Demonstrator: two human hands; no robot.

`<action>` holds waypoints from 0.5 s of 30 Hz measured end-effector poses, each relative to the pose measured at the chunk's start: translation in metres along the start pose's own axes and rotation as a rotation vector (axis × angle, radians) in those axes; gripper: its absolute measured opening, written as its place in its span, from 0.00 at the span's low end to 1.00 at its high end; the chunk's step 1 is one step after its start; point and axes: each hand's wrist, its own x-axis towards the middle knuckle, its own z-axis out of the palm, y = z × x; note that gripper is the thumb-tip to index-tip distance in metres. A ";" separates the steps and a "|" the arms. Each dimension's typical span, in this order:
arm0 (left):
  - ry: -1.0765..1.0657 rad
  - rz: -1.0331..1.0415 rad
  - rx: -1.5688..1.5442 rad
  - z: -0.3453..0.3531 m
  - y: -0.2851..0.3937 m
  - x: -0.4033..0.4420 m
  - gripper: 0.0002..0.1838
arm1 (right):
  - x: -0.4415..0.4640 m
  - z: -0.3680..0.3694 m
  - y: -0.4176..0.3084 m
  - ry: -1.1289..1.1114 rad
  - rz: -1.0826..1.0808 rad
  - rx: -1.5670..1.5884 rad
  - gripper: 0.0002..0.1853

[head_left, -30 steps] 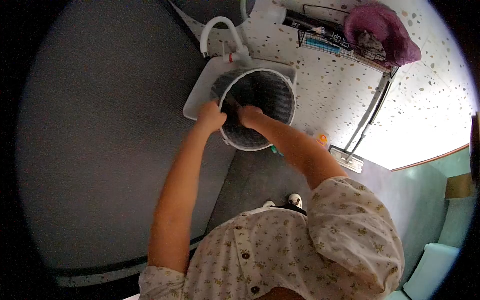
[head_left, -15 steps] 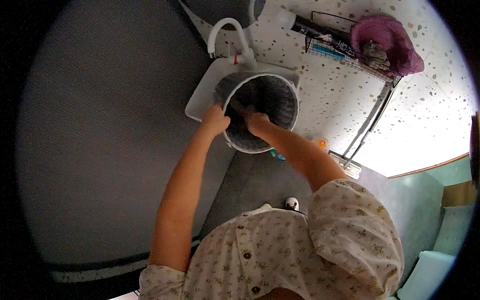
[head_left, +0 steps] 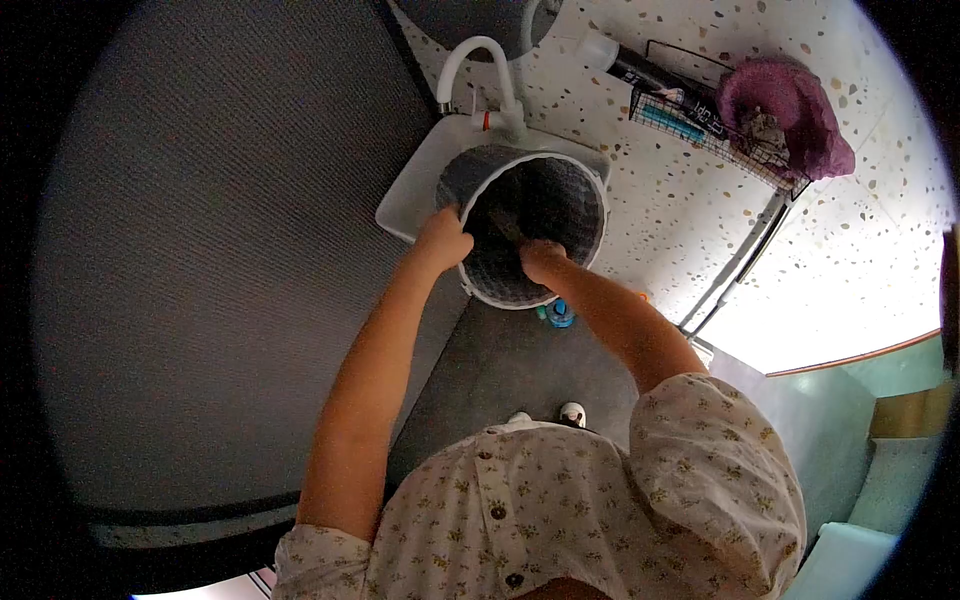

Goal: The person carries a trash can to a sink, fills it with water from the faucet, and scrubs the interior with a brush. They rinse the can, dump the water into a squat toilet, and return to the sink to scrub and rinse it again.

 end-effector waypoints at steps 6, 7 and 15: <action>0.038 0.000 -0.105 0.005 -0.006 0.003 0.29 | 0.014 -0.028 -0.017 -0.109 -0.067 -0.005 0.18; 0.030 0.002 -0.088 0.006 -0.008 0.005 0.28 | 0.014 -0.018 -0.014 -0.089 -0.047 -0.001 0.17; 0.070 0.005 -0.075 0.004 -0.001 -0.003 0.24 | 0.029 -0.021 -0.007 -0.132 0.029 0.041 0.23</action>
